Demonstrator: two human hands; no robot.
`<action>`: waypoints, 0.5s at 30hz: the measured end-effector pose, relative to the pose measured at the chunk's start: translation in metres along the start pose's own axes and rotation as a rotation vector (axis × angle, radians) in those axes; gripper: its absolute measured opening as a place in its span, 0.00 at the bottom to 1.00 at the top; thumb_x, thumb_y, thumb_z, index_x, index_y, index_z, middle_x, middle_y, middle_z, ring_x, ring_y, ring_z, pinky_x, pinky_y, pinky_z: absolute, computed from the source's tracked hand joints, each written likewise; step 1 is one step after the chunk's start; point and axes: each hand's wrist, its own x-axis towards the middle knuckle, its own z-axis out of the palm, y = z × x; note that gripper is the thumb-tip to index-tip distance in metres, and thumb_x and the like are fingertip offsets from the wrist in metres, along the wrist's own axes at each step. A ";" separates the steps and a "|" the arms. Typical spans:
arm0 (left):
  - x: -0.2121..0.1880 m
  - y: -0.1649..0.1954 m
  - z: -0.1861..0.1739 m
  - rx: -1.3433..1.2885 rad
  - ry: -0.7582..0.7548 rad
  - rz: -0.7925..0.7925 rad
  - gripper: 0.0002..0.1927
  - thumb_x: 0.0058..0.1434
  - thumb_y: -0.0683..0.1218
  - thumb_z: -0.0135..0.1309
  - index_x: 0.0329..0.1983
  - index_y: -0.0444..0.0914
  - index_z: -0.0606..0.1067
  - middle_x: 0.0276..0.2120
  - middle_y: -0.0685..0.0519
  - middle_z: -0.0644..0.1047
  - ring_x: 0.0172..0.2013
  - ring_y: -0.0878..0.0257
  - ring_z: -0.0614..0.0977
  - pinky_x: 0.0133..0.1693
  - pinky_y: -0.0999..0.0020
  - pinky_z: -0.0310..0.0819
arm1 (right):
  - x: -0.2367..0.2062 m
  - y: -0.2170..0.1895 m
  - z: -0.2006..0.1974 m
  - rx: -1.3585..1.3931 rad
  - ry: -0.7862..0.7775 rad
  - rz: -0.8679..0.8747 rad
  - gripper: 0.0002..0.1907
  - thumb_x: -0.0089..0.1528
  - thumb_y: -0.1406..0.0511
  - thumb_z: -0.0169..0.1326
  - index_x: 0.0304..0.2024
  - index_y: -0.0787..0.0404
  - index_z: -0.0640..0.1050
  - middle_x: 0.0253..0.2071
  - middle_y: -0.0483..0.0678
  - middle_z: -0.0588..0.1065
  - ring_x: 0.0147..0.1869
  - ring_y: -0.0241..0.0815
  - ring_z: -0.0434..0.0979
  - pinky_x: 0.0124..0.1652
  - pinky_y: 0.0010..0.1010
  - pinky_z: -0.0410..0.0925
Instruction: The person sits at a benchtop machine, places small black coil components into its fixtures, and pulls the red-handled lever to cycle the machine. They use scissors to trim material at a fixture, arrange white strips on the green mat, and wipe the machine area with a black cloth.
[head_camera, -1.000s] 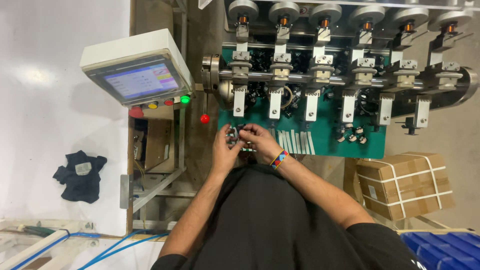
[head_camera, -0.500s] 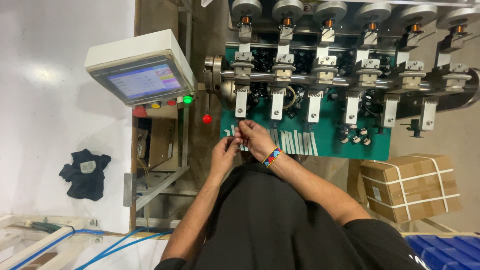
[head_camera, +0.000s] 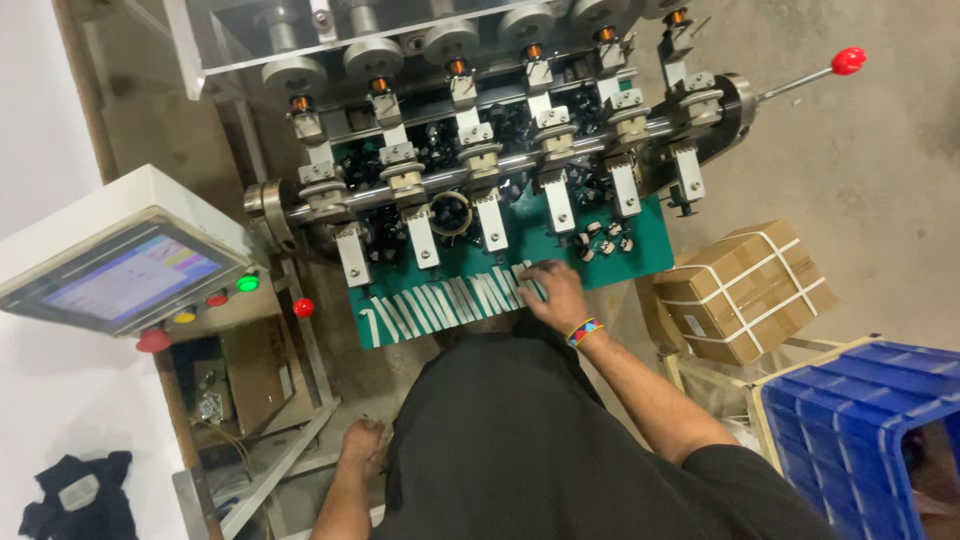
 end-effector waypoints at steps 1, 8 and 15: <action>-0.005 -0.006 0.004 0.025 -0.053 -0.083 0.25 0.66 0.60 0.54 0.41 0.32 0.82 0.34 0.41 0.81 0.36 0.47 0.82 0.41 0.53 0.75 | -0.001 0.015 -0.017 -0.106 0.025 0.037 0.16 0.59 0.56 0.62 0.47 0.52 0.81 0.54 0.50 0.76 0.62 0.53 0.73 0.58 0.45 0.65; 0.004 0.049 0.013 -0.081 0.091 -0.069 0.25 0.70 0.57 0.53 0.34 0.30 0.82 0.22 0.46 0.79 0.24 0.56 0.80 0.31 0.61 0.73 | 0.017 0.097 -0.080 -0.532 -0.295 -0.358 0.32 0.51 0.53 0.64 0.58 0.50 0.76 0.66 0.57 0.66 0.74 0.59 0.55 0.65 0.61 0.53; 0.007 0.179 0.048 -0.538 0.336 0.120 0.16 0.62 0.51 0.60 0.45 0.35 0.81 0.27 0.52 0.82 0.23 0.65 0.80 0.27 0.69 0.71 | 0.050 0.155 -0.095 -0.509 -0.491 -0.362 0.27 0.60 0.50 0.56 0.60 0.47 0.74 0.67 0.52 0.66 0.75 0.53 0.59 0.64 0.56 0.54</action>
